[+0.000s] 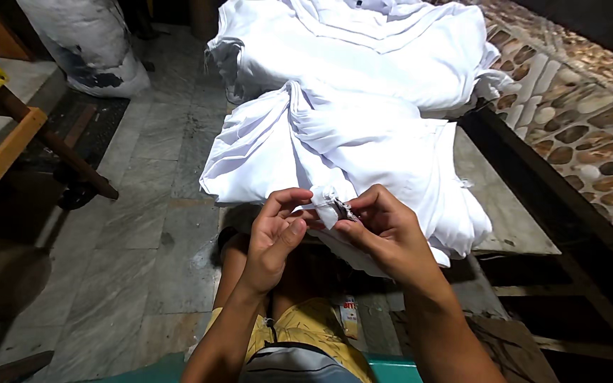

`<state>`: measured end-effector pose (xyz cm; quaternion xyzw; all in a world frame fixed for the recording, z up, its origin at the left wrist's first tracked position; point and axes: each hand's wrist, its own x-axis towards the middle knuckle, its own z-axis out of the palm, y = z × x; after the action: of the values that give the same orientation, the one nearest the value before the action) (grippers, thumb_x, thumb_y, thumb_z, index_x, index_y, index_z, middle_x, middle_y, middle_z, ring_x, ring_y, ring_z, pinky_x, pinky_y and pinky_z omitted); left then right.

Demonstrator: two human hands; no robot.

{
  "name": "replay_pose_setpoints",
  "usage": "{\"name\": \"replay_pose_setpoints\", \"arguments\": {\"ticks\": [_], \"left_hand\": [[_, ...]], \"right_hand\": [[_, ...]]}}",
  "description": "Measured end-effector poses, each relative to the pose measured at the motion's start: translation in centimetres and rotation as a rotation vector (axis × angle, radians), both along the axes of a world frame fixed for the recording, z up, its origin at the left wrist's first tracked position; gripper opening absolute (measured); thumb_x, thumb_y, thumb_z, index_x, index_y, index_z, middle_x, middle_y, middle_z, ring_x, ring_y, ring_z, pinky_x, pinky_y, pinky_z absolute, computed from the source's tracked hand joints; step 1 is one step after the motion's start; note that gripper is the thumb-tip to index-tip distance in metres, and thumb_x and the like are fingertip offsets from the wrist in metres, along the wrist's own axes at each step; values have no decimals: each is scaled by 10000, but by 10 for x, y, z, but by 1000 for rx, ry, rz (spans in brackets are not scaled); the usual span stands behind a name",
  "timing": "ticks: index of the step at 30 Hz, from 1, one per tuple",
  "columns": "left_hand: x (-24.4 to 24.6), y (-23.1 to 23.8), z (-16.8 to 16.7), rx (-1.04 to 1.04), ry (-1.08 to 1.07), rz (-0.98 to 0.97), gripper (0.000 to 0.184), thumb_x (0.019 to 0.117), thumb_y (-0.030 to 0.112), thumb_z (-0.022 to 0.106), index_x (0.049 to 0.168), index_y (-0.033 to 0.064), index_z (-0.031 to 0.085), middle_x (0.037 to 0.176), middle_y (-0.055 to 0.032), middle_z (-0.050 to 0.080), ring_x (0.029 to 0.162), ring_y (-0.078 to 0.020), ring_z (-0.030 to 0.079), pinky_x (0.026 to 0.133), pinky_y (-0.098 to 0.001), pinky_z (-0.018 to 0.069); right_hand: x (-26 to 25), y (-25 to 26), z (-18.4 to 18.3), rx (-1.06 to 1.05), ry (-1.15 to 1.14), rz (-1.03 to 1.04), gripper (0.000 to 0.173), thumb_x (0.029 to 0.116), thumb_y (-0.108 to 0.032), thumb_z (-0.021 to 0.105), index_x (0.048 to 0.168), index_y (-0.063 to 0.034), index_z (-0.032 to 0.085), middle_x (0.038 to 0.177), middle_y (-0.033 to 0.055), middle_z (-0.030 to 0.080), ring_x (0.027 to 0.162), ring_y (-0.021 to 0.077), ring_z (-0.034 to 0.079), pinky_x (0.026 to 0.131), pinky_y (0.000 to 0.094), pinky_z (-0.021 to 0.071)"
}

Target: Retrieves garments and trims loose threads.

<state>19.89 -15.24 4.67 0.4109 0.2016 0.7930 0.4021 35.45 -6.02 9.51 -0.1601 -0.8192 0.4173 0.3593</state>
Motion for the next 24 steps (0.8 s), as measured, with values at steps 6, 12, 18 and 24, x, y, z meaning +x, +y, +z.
{"name": "replay_pose_setpoints", "arguments": {"ticks": [6, 12, 18, 24], "left_hand": [[2, 1, -2, 4, -4, -11, 296, 996, 363, 632, 1254, 219, 641, 1230, 66, 675, 1030, -75, 694, 929, -318, 583], [2, 2, -4, 20, -95, -55, 304, 975, 377, 659, 1236, 221, 655, 1224, 59, 667, 1020, -83, 696, 917, -332, 593], [3, 2, -6, -32, -129, -4, 218, 970, 300, 679, 1170, 214, 669, 1152, 49, 683, 967, -88, 710, 892, -341, 607], [-6, 9, 18, -173, -7, 148, 209, 975, -24, 508, 1067, 147, 586, 970, 66, 670, 729, -16, 667, 698, -223, 605]], "right_hand": [[-1, -1, 0, 19, -8, -11, 105, 982, -162, 638, 983, -127, 538, 720, -146, 572, 630, -129, 519, 589, 44, 437], [2, 0, -5, -209, 189, -88, 172, 972, -163, 656, 1085, -260, 570, 741, -189, 620, 570, -111, 509, 533, 65, 427], [7, -1, -13, -287, 423, -111, 147, 1003, -329, 642, 1125, -278, 578, 747, -156, 594, 532, -57, 482, 506, 113, 432], [16, -38, -21, 453, 164, -179, 157, 1063, -269, 552, 1091, -116, 574, 901, -24, 612, 775, -31, 597, 688, 87, 497]]}}
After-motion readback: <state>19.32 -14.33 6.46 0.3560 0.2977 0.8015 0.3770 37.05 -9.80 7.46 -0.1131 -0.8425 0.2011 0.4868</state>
